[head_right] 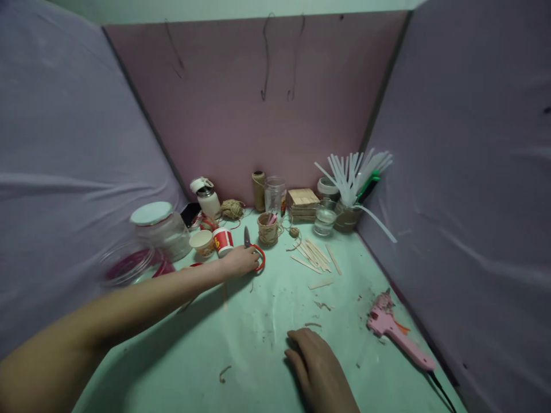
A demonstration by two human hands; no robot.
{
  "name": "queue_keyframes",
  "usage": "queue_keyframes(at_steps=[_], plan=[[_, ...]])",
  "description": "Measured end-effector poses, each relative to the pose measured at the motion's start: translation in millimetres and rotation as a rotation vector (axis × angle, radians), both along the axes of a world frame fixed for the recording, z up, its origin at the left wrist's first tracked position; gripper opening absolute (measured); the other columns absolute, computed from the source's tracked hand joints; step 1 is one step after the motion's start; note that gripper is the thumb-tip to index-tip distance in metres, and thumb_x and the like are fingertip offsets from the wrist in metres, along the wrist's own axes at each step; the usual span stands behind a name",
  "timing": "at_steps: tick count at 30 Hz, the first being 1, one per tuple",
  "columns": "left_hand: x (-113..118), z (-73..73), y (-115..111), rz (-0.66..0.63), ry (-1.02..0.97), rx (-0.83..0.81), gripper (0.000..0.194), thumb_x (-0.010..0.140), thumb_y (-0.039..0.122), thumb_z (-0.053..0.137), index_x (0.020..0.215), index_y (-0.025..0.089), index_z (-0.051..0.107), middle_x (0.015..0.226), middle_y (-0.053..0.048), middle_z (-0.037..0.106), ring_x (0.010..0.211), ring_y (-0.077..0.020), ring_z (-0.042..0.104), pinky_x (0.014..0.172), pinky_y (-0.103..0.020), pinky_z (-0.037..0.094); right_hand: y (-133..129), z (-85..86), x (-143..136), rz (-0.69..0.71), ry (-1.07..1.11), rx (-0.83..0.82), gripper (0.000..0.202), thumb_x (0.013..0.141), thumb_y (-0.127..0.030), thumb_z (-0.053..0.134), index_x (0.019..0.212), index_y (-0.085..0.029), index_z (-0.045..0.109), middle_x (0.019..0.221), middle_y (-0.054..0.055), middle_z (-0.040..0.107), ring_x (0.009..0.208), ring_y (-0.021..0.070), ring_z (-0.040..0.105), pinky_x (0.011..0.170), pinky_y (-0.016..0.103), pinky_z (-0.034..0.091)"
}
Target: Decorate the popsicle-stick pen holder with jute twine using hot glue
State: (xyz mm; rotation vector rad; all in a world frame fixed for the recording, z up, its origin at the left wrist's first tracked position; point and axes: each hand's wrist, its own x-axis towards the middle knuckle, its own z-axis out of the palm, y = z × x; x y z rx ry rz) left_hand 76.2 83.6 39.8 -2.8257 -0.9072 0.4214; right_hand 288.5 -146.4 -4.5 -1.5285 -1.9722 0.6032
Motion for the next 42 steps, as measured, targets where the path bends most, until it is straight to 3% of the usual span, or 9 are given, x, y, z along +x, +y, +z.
queue_keyframes(at_steps=[8, 12, 18, 24, 29, 34, 37, 40, 42], plan=[[0.0, 5.3, 31.5, 0.280, -0.004, 0.036, 0.021, 0.079, -0.001, 0.053, 0.086, 0.009, 0.069, 0.088, -0.011, 0.065, 0.081, -0.0198, 0.058, 0.077, -0.030, 0.045, 1.6, -8.3, 4.4, 0.058, 0.044, 0.049, 0.018, 0.094, -0.030, 0.055, 0.106, -0.024, 0.066, 0.099, 0.007, 0.074, 0.090, 0.0205, 0.072, 0.081, 0.030, 0.059], [1.8, 12.3, 4.8, 0.364, -0.055, 0.048, 0.029, 0.087, 0.004, 0.045, 0.108, 0.005, 0.064, 0.108, -0.021, 0.061, 0.091, -0.0236, 0.062, 0.076, -0.034, 0.049, 3.6, -9.5, 5.8, 0.091, 0.065, 0.063, 0.017, 0.093, -0.029, 0.056, 0.106, -0.025, 0.067, 0.100, 0.006, 0.074, 0.090, 0.0202, 0.072, 0.080, 0.029, 0.059], [9.9, 4.1, -31.9, 0.467, -0.085, -0.003, 0.032, 0.087, 0.003, 0.041, 0.109, 0.005, 0.064, 0.106, -0.021, 0.062, 0.101, -0.0275, 0.062, 0.075, -0.035, 0.053, 12.3, -3.2, -1.0, 0.143, 0.071, 0.042, 0.016, 0.093, -0.027, 0.055, 0.105, -0.024, 0.066, 0.096, 0.005, 0.074, 0.086, 0.0193, 0.072, 0.076, 0.028, 0.059], [13.5, -4.9, -4.7, 0.601, -0.129, -0.009, 0.035, 0.085, -0.002, 0.038, 0.103, 0.002, 0.068, 0.104, -0.024, 0.063, 0.098, -0.0281, 0.065, 0.076, -0.036, 0.055, 17.4, 1.3, -9.4, 0.183, 0.069, 0.062, 0.016, 0.094, -0.026, 0.053, 0.106, -0.024, 0.064, 0.096, 0.006, 0.073, 0.086, 0.0188, 0.071, 0.076, 0.027, 0.058], [15.0, 1.1, 4.7, 0.693, -0.209, 0.034, 0.038, 0.085, -0.004, 0.034, 0.108, -0.001, 0.065, 0.107, -0.027, 0.063, 0.103, -0.0295, 0.064, 0.077, -0.036, 0.054, 26.2, 10.4, -18.2, 0.217, 0.091, 0.088, 0.015, 0.094, -0.026, 0.054, 0.105, -0.024, 0.064, 0.094, 0.004, 0.073, 0.084, 0.0175, 0.071, 0.074, 0.026, 0.057], [-9.2, 12.0, -34.9, 0.640, -0.360, 0.045, 0.020, 0.092, 0.014, 0.045, 0.101, 0.011, 0.063, 0.103, -0.014, 0.064, 0.102, -0.0238, 0.061, 0.092, -0.038, 0.050, 70.1, 55.6, -39.0, 0.133, 0.226, 0.140, 0.019, 0.095, -0.033, 0.050, 0.099, -0.022, 0.065, 0.090, 0.006, 0.072, 0.079, 0.0182, 0.069, 0.071, 0.028, 0.055], [-42.1, 12.5, -56.0, 0.663, -0.805, 0.264, 0.015, 0.090, 0.022, 0.050, 0.102, 0.016, 0.058, 0.108, -0.012, 0.059, 0.108, -0.0251, 0.056, 0.096, -0.044, 0.048, 119.1, 79.2, -68.7, 0.083, 0.257, 0.085, 0.022, 0.094, -0.034, 0.050, 0.102, -0.020, 0.064, 0.093, 0.008, 0.071, 0.081, 0.0203, 0.067, 0.073, 0.031, 0.054], [-72.8, 5.2, -56.5, 0.881, -1.070, 0.465, 0.039, 0.083, 0.024, 0.058, 0.119, 0.014, 0.048, 0.121, -0.016, 0.052, 0.121, -0.0305, 0.048, 0.102, -0.051, 0.042, 173.9, 82.0, -110.6, 0.036, 0.179, -0.020, 0.029, 0.092, -0.034, 0.053, 0.114, -0.017, 0.058, 0.102, 0.010, 0.071, 0.090, 0.0221, 0.067, 0.082, 0.034, 0.051], [-84.9, -3.0, -47.9, 0.963, -1.168, 0.465, 0.058, 0.077, 0.023, 0.064, 0.129, 0.013, 0.040, 0.129, -0.018, 0.047, 0.127, -0.0324, 0.044, 0.106, -0.052, 0.039, 204.3, 74.5, -139.0, -0.019, 0.064, -0.099, 0.044, 0.090, -0.039, 0.057, 0.124, -0.012, 0.050, 0.115, 0.017, 0.067, 0.104, 0.0262, 0.065, 0.086, 0.034, 0.049]])
